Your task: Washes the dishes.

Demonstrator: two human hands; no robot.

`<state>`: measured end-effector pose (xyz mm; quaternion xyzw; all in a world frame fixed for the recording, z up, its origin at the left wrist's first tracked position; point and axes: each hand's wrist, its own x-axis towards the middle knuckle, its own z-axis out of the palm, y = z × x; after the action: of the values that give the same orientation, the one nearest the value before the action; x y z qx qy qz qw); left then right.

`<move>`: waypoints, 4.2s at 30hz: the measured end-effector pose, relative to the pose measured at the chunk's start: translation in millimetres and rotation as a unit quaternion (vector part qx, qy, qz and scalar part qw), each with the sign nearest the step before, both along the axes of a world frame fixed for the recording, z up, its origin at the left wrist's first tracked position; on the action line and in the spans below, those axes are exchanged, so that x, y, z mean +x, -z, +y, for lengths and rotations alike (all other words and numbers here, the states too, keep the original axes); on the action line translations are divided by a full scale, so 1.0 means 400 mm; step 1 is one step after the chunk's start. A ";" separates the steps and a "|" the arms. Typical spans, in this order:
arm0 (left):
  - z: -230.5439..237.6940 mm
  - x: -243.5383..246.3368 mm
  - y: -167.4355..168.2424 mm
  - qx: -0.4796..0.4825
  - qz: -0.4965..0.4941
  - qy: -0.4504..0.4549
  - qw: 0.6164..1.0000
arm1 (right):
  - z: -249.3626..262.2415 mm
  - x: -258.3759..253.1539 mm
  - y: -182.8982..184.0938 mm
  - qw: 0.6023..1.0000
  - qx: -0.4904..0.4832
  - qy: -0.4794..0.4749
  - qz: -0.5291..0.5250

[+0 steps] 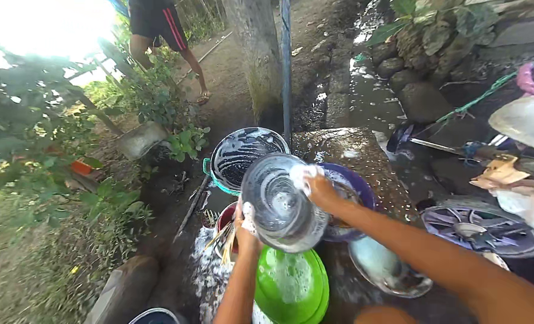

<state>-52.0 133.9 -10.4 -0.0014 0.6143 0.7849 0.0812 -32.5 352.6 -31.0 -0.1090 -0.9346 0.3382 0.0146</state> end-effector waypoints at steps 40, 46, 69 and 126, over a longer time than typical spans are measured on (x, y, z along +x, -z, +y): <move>-0.020 -0.057 -0.131 -0.071 0.172 -0.059 0.981 | -0.343 -0.011 -0.163 0.935 -0.185 -0.001 0.303; -0.178 -0.065 -0.214 -0.060 0.065 -0.088 0.992 | -0.226 -0.041 0.016 0.920 -0.239 0.087 0.297; -0.213 -0.129 -0.173 0.076 0.046 -0.212 0.973 | -0.441 0.026 0.016 0.882 -0.050 -0.070 0.464; 0.135 0.022 0.244 -0.101 -0.065 0.067 0.991 | -0.062 0.122 0.129 0.980 0.059 -0.168 -0.090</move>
<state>-43.2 188.0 -107.8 -0.0195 0.6827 0.7098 0.1725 16.3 327.8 -82.8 0.0209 -0.9553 0.2693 -0.1202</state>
